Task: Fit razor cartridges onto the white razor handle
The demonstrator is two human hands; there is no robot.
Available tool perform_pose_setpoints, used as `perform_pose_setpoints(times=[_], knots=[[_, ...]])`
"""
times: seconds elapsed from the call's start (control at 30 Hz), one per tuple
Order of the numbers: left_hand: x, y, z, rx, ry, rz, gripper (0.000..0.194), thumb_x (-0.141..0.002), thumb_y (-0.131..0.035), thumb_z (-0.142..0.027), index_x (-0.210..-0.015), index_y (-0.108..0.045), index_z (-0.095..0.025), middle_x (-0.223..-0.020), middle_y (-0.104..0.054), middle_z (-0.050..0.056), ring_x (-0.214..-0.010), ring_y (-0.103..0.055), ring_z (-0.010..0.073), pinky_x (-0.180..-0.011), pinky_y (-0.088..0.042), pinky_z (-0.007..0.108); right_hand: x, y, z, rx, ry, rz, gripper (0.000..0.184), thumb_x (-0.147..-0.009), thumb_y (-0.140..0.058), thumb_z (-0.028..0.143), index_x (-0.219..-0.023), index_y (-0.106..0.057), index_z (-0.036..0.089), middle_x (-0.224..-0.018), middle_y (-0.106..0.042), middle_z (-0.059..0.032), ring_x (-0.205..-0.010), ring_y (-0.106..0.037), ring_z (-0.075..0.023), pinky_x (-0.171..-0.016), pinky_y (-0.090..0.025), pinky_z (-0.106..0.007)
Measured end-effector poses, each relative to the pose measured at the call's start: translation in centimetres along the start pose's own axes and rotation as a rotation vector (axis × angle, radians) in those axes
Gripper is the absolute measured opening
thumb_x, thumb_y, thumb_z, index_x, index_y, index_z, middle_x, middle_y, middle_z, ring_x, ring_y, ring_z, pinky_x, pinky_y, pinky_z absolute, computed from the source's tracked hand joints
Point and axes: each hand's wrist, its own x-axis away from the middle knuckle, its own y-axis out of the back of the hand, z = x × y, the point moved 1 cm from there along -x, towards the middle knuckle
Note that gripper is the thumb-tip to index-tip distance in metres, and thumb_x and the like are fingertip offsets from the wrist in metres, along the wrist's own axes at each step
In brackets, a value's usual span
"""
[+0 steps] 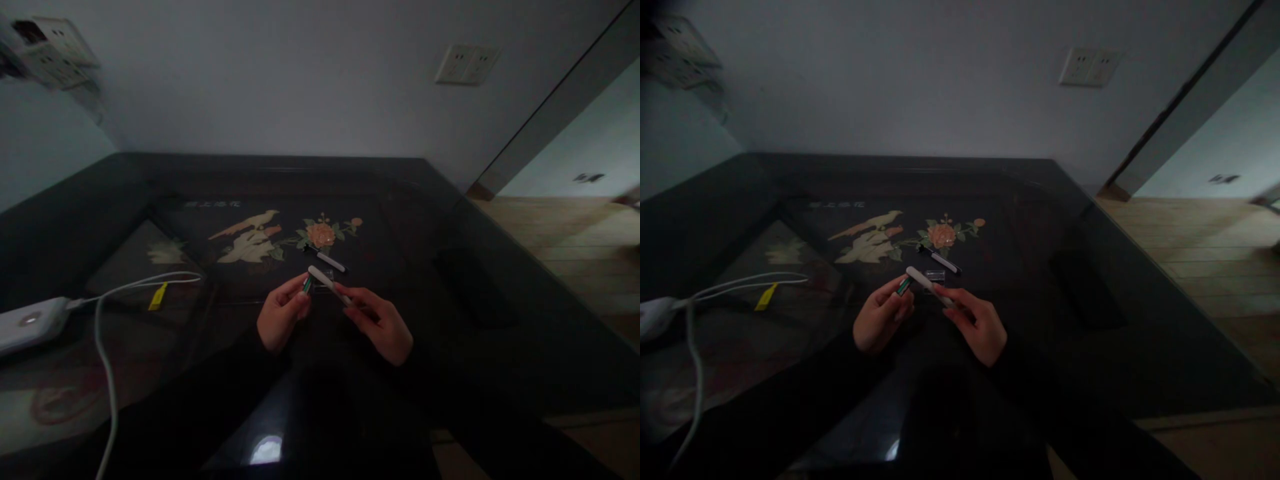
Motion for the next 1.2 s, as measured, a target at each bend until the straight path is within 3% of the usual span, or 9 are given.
perform_pose_setpoints(times=[0.17,0.4,0.7,1.2], knots=[[0.00,-0.05,0.01,-0.001,-0.007,-0.005,0.057,-0.061,-0.081,-0.041,-0.107,-0.067,-0.010,-0.047,-0.041,-0.008,-0.045,-0.031,0.0042,-0.048,-0.022,0.022,0.01,-0.01,0.01,0.021,0.023,-0.024,0.035,-0.088,-0.050,0.023,-0.122,-0.060,0.019,-0.088,-0.067,-0.0043,-0.071,-0.060,-0.0137,-0.067,-0.048,-0.026],[-0.06,0.12,-0.04,-0.007,-0.028,0.032,0.053,-0.062,-0.080,-0.039,-0.105,-0.069,-0.012,-0.049,-0.042,-0.008,-0.045,-0.029,0.0034,-0.048,-0.023,0.022,0.32,-0.39,0.24,-0.033,0.064,0.038,0.033,-0.087,-0.052,0.023,-0.119,-0.062,0.019,-0.099,-0.070,-0.0070,-0.077,-0.063,-0.0157,-0.070,-0.050,-0.027],[-0.19,0.16,-0.04,0.008,-0.032,0.020,0.046,-0.062,-0.081,-0.038,-0.100,-0.071,-0.014,-0.047,-0.041,-0.007,-0.045,-0.029,0.0040,-0.048,-0.020,0.021,0.82,-0.63,0.26,-0.064,0.031,0.101,0.033,-0.087,-0.054,0.024,-0.119,-0.063,0.021,-0.080,-0.066,-0.0014,-0.062,-0.055,-0.0107,-0.060,-0.046,-0.023],[0.06,0.11,0.17,-0.001,-0.015,0.004,0.055,-0.061,-0.081,-0.041,-0.104,-0.066,-0.010,-0.046,-0.043,-0.008,-0.044,-0.032,0.0047,-0.047,-0.021,0.022,0.26,-0.05,-0.13,0.012,-0.004,0.002,0.035,-0.089,-0.050,0.026,-0.123,-0.060,0.020,-0.080,-0.063,-0.0026,-0.055,-0.050,-0.0094,-0.055,-0.042,-0.022]])
